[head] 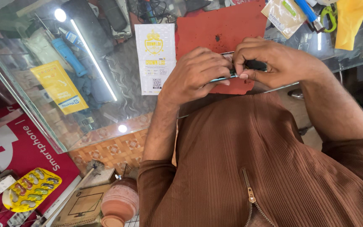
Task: The person applies adhesive tape to the edges of a disassembled smartphone, then aligns and presses the back cover onto the frame. They use a plastic pry tool to separate the back cover again, remove the tape, and reposition the cover. The person repeats alignment and pressing actions on the back cover throughout the clip.
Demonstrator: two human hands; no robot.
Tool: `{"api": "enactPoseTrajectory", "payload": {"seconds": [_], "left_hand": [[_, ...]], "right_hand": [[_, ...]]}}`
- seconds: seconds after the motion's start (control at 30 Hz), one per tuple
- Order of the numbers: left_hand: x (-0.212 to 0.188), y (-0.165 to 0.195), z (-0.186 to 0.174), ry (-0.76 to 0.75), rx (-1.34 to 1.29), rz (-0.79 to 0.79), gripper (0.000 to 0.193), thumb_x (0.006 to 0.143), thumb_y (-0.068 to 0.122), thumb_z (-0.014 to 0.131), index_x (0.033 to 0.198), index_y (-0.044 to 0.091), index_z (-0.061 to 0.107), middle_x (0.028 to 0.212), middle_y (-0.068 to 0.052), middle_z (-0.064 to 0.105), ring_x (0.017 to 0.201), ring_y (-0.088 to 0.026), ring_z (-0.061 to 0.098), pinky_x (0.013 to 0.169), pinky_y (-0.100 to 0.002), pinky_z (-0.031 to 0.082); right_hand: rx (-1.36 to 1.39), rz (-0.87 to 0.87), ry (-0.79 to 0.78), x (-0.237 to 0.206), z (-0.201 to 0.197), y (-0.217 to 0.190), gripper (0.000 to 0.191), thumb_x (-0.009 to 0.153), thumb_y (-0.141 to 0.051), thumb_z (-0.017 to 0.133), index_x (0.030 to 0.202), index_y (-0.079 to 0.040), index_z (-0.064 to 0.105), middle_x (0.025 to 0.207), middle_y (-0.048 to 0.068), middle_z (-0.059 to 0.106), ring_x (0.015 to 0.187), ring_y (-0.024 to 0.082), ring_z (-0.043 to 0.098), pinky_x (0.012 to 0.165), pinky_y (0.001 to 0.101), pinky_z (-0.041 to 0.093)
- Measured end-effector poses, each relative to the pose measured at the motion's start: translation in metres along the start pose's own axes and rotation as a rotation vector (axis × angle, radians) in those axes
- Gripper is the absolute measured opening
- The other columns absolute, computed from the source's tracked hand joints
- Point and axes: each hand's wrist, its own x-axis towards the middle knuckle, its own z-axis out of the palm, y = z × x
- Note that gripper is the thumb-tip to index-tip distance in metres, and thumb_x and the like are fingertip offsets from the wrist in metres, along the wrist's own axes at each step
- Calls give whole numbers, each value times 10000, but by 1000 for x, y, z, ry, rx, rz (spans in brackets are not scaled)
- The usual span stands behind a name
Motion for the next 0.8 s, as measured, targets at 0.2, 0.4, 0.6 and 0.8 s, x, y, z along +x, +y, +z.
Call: {"api": "enactPoseTrajectory", "payload": {"seconds": [0.2,0.4,0.6,0.8], "left_hand": [[-1,0,-1,8,-14,-24,176,929,163,800,1042,89,687,1151,-27,727,1139,-229,693,945,-399,529],[-1,-2,-1,1,-7,-35,196,916,189,811,1034,86,693,1152,-31,730,1129,-239,690,944,-399,527],[-7,-9,2,58,-129,-156,243,882,146,842,1043,47,689,1105,-74,736,1080,-284,710,912,-412,558],[-17,-13,24,275,-363,-341,205,917,14,801,1099,11,706,1129,-110,767,1024,-222,773,877,-326,622]], "right_hand": [[29,38,105,-3,1,-6,148,875,-87,722,1002,-39,665,1026,76,698,1000,264,674,900,395,510],[-14,98,106,-4,0,-7,165,864,-67,735,1007,-22,666,1021,94,698,988,269,682,865,386,523],[18,78,127,-5,-6,-8,288,847,-47,727,1130,-29,677,1092,106,687,1027,254,690,895,364,540],[-162,30,345,-2,15,-9,293,851,3,786,1136,-19,717,1097,119,676,1004,259,683,844,355,548]]}}
